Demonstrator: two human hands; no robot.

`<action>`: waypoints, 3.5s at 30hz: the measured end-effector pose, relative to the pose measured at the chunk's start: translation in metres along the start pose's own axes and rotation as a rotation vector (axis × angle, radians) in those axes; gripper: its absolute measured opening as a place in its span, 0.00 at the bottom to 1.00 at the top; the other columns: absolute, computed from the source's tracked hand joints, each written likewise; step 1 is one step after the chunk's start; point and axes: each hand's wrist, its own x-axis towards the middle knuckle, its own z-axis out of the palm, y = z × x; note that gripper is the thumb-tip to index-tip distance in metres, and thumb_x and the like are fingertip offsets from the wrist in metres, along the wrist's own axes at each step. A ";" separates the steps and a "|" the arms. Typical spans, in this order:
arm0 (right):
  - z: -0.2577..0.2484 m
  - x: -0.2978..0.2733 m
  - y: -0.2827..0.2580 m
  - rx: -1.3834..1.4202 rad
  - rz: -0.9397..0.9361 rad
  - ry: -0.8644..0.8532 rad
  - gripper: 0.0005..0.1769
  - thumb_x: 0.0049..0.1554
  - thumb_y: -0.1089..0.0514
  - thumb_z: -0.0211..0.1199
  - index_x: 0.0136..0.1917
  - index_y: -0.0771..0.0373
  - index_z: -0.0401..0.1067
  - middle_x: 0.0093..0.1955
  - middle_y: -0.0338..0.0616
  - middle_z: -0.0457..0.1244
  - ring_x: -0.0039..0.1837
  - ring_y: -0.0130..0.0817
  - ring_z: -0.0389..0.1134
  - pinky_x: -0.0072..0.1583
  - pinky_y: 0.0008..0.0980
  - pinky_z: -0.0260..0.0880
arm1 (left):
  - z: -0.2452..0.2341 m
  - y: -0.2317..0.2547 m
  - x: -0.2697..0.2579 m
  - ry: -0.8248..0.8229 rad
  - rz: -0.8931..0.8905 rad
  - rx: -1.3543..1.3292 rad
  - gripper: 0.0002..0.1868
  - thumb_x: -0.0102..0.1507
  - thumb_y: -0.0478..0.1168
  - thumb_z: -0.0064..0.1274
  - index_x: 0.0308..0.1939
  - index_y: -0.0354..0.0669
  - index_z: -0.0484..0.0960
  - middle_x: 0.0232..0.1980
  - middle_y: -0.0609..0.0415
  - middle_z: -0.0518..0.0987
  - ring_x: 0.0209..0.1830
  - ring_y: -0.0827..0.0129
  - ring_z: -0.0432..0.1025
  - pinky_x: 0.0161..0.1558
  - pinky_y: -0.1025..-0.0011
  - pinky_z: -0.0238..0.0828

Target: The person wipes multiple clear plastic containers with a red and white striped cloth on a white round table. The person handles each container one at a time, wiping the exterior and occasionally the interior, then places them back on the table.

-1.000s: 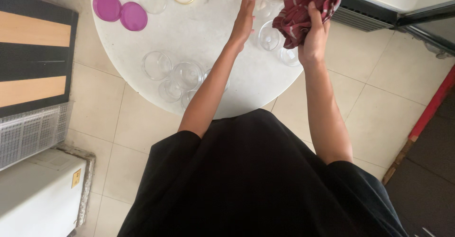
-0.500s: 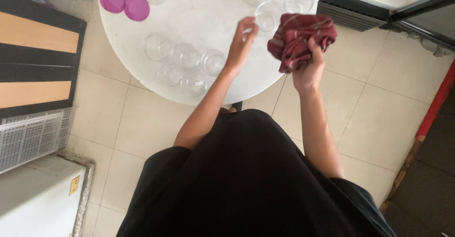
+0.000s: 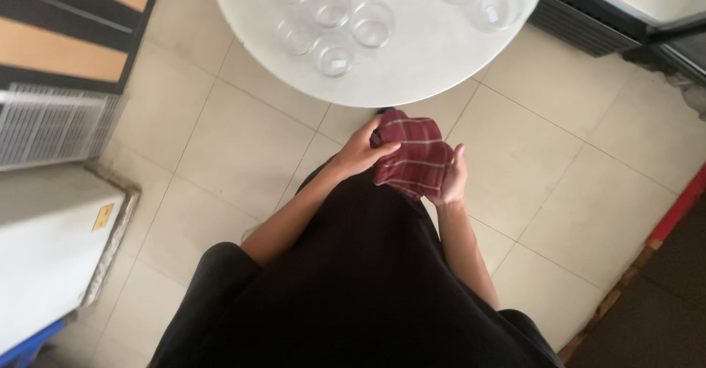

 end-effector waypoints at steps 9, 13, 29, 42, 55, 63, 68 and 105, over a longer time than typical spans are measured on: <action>0.018 0.005 0.044 -0.269 0.200 0.186 0.29 0.59 0.61 0.63 0.71 0.70 0.62 0.64 0.55 0.65 0.64 0.49 0.69 0.64 0.49 0.72 | -0.027 -0.018 -0.052 0.098 -0.175 0.091 0.35 0.64 0.49 0.59 0.70 0.37 0.67 0.55 0.46 0.80 0.42 0.69 0.78 0.45 0.69 0.78; 0.034 0.025 0.045 -0.192 0.199 0.237 0.32 0.57 0.60 0.60 0.73 0.66 0.59 0.66 0.55 0.62 0.67 0.50 0.66 0.67 0.52 0.70 | -0.057 -0.035 -0.043 0.181 0.087 0.110 0.28 0.72 0.43 0.50 0.74 0.39 0.64 0.64 0.44 0.71 0.60 0.61 0.69 0.62 0.61 0.71; 0.145 0.135 0.099 -0.034 0.029 0.358 0.35 0.54 0.59 0.55 0.75 0.68 0.57 0.69 0.55 0.60 0.69 0.52 0.64 0.70 0.55 0.66 | -0.258 -0.079 0.059 0.141 0.210 1.028 0.22 0.62 0.31 0.54 0.61 0.43 0.75 0.64 0.52 0.72 0.68 0.56 0.61 0.63 0.45 0.52; 0.261 0.185 0.148 -1.386 -0.452 0.206 0.42 0.61 0.47 0.49 0.83 0.63 0.44 0.73 0.64 0.58 0.53 0.59 0.55 0.53 0.51 0.60 | -0.290 -0.009 0.012 0.028 0.283 -0.481 0.29 0.78 0.54 0.32 0.70 0.31 0.67 0.64 0.50 0.75 0.64 0.67 0.68 0.67 0.67 0.62; 0.256 0.177 0.059 -1.652 -0.825 0.394 0.26 0.68 0.43 0.53 0.67 0.65 0.71 0.70 0.54 0.60 0.73 0.52 0.58 0.75 0.55 0.57 | -0.223 0.078 0.012 -0.092 0.283 -0.252 0.33 0.76 0.64 0.27 0.48 0.41 0.78 0.39 0.58 0.79 0.41 0.76 0.67 0.53 0.71 0.62; 0.218 0.119 0.049 -1.713 -1.030 0.306 0.31 0.58 0.45 0.69 0.65 0.68 0.70 0.70 0.62 0.58 0.71 0.56 0.56 0.70 0.54 0.60 | -0.161 0.074 0.012 -0.124 0.043 -0.306 0.44 0.76 0.69 0.21 0.33 0.35 0.76 0.27 0.55 0.76 0.28 0.72 0.70 0.35 0.73 0.68; 0.184 0.095 0.017 -1.196 -0.648 0.348 0.24 0.59 0.52 0.66 0.64 0.66 0.73 0.60 0.54 0.69 0.58 0.48 0.72 0.61 0.42 0.75 | -0.123 0.095 -0.003 -0.040 0.297 -0.178 0.34 0.75 0.64 0.37 0.40 0.37 0.80 0.31 0.57 0.77 0.30 0.75 0.71 0.33 0.73 0.69; 0.072 0.048 0.013 -0.807 -0.709 0.218 0.12 0.66 0.60 0.65 0.46 0.73 0.76 0.35 0.40 0.64 0.35 0.23 0.61 0.43 0.27 0.64 | -0.040 0.063 0.014 0.302 0.361 -0.161 0.27 0.75 0.56 0.50 0.30 0.39 0.75 0.33 0.57 0.71 0.35 0.75 0.65 0.41 0.72 0.62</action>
